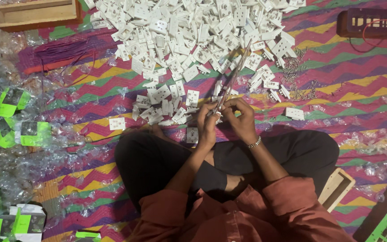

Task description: The person sits on a colorful mat and assembles white electrical socket modules into a red plastic strip. They pick up each module, align it with a slot, and press it into place, repeating this process for multiple units.

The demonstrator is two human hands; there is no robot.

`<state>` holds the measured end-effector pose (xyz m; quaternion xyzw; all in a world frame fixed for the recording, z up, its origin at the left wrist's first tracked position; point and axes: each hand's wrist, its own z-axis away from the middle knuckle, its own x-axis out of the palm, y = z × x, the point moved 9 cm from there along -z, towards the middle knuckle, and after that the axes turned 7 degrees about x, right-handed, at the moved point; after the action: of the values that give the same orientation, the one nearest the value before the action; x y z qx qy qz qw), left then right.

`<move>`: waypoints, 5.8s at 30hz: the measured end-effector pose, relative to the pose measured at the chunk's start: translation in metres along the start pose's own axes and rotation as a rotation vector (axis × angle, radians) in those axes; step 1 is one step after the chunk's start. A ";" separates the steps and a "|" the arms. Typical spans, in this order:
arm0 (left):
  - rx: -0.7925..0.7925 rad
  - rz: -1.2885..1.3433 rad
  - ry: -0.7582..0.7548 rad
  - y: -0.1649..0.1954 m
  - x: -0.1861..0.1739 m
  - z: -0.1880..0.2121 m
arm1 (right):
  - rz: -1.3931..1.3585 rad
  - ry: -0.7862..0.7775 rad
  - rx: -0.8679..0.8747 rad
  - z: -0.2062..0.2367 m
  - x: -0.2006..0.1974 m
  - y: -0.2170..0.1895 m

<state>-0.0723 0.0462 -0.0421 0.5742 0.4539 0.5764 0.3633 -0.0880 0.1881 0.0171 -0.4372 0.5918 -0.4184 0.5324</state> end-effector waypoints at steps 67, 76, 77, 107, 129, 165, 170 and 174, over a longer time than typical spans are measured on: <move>-0.062 0.001 -0.025 -0.002 0.000 0.006 | 0.245 0.080 -0.210 0.007 0.003 -0.025; -0.099 -0.042 -0.063 0.002 0.001 0.006 | 0.274 0.128 -0.144 0.007 0.006 -0.010; -0.077 -0.064 -0.079 0.003 0.002 0.005 | 0.285 0.133 -0.142 0.007 0.006 -0.010; 0.013 -0.051 -0.114 0.020 0.007 0.000 | 0.318 0.013 -0.135 0.003 0.007 -0.026; 0.045 -0.052 -0.055 0.023 -0.002 -0.007 | 0.089 0.018 -0.070 0.004 0.001 -0.015; -0.035 0.013 -0.004 -0.003 -0.009 -0.002 | 0.288 0.161 -0.239 0.010 0.003 -0.044; -0.043 -0.092 -0.019 0.005 -0.009 -0.002 | 0.282 0.181 -0.191 0.011 0.003 -0.041; 0.006 -0.055 -0.012 0.006 -0.009 -0.004 | 0.447 0.219 -0.329 0.016 0.005 -0.061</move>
<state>-0.0745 0.0359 -0.0392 0.5661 0.4690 0.5615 0.3799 -0.0682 0.1665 0.0734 -0.3288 0.7872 -0.2339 0.4664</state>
